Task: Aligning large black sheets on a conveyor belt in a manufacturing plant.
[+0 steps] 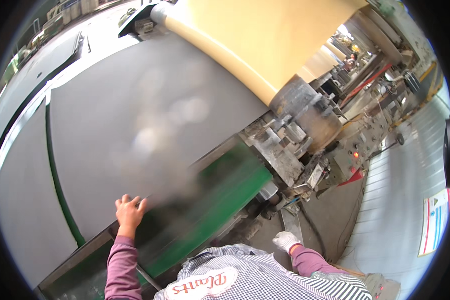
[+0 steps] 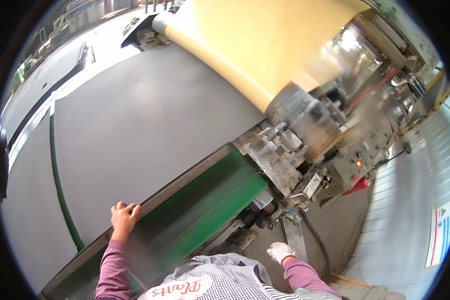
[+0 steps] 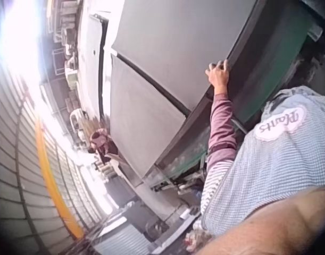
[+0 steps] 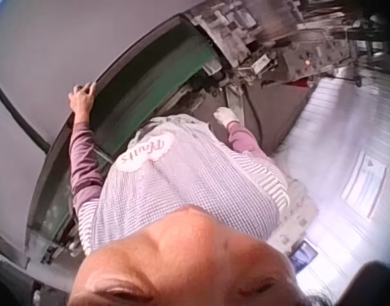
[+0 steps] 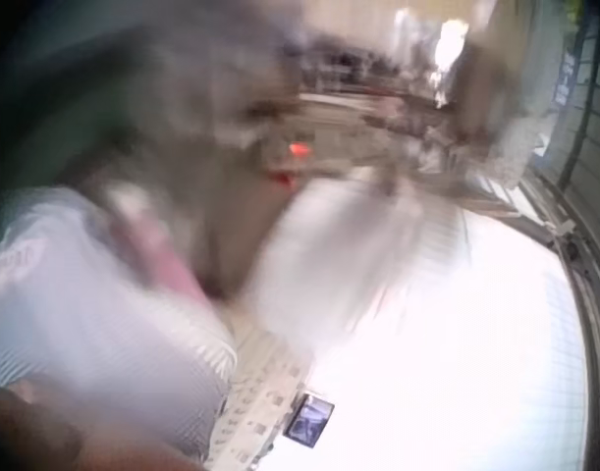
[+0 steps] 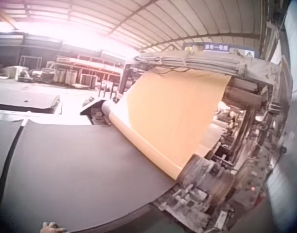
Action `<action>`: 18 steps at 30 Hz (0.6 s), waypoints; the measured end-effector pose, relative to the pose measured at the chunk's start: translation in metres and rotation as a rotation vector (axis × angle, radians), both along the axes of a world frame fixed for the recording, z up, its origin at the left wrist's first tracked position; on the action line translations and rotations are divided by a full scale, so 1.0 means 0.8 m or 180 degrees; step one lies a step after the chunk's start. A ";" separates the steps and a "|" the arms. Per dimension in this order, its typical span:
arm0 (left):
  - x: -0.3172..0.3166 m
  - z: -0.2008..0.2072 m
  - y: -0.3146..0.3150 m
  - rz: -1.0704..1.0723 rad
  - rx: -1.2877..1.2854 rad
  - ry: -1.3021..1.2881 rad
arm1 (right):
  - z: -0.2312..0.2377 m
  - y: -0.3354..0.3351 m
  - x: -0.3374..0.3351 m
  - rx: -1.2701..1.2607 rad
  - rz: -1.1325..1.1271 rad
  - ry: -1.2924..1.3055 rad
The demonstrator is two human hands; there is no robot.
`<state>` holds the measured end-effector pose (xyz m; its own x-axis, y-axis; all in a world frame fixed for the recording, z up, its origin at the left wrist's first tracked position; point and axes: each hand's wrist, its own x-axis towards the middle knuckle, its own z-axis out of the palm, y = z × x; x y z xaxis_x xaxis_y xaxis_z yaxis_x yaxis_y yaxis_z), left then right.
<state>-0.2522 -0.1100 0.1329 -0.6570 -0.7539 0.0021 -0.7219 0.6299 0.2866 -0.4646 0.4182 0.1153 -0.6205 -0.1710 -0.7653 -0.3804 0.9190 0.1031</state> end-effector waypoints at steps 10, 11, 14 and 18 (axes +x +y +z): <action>-0.088 0.028 0.025 -0.0281 0.1075 0.1194 | 0.109 -0.279 -0.041 -0.3146 0.0633 0.0667; -0.059 0.040 0.011 -0.0367 0.0421 0.1458 | 0.116 -0.319 -0.037 -0.3143 0.0883 0.0656; 0.071 0.030 -0.055 0.0492 -0.0451 0.1445 | 0.099 -0.426 -0.026 -0.3742 0.2089 0.0854; 0.311 -0.024 -0.123 0.1841 -0.0893 -0.0120 | 0.090 -0.566 0.060 -0.4161 0.2413 0.0319</action>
